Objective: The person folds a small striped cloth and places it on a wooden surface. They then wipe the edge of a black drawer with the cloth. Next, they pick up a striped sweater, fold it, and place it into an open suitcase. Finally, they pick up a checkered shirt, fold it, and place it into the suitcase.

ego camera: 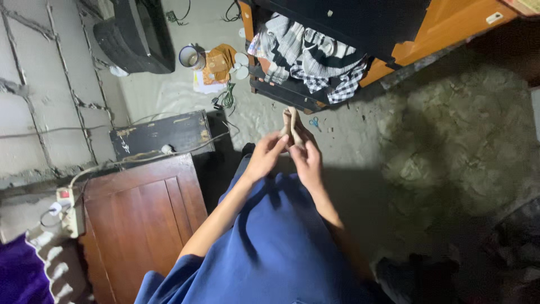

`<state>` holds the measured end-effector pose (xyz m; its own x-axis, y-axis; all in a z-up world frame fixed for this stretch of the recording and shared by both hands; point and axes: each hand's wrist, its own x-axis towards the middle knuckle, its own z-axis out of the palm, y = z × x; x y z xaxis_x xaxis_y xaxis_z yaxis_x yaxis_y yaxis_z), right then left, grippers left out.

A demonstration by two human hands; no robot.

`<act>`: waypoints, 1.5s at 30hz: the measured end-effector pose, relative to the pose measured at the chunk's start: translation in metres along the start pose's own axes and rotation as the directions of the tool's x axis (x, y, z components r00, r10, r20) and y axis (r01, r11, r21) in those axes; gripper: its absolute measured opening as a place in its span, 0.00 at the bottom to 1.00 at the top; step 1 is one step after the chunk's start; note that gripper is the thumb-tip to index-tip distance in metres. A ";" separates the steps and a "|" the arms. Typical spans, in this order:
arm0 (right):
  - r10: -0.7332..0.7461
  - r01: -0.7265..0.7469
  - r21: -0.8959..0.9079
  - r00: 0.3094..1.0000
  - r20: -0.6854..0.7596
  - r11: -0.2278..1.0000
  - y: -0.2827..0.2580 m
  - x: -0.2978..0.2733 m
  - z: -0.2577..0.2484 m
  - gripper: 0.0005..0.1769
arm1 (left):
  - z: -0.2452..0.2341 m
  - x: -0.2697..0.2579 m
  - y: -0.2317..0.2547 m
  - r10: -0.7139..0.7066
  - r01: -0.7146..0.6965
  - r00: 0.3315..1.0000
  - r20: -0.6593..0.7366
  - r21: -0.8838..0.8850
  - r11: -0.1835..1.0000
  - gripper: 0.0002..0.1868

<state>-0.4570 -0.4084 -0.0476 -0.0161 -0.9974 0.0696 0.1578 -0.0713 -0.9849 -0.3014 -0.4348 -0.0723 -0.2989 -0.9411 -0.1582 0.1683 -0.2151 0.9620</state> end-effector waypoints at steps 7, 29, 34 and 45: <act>0.130 -0.120 0.052 0.947 -0.294 0.991 0.049 0.049 0.018 0.17 | -0.053 0.037 0.060 0.016 -0.023 0.996 0.090 0.083 0.996 0.23; -0.578 0.084 -0.931 0.802 -0.148 0.355 -0.018 0.250 -0.054 0.25 | -0.111 0.273 0.117 0.623 -0.202 0.727 -0.290 0.776 0.597 0.22; -0.566 0.101 -0.931 0.815 -0.125 0.351 -0.021 0.279 -0.070 0.25 | -0.102 0.294 0.137 0.658 -0.206 0.701 -0.275 0.805 0.556 0.22; -0.459 0.046 -0.941 0.880 -0.121 0.336 -0.022 0.343 -0.141 0.27 | -0.080 0.366 0.158 0.652 -0.159 0.705 -0.279 0.833 0.529 0.21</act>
<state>-0.6052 -0.7486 -0.0241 -0.2058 -0.8448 0.4938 -0.8765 -0.0652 -0.4769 -0.3089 -0.8346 0.0042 0.1607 -0.8768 0.4531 -0.6461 0.2536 0.7199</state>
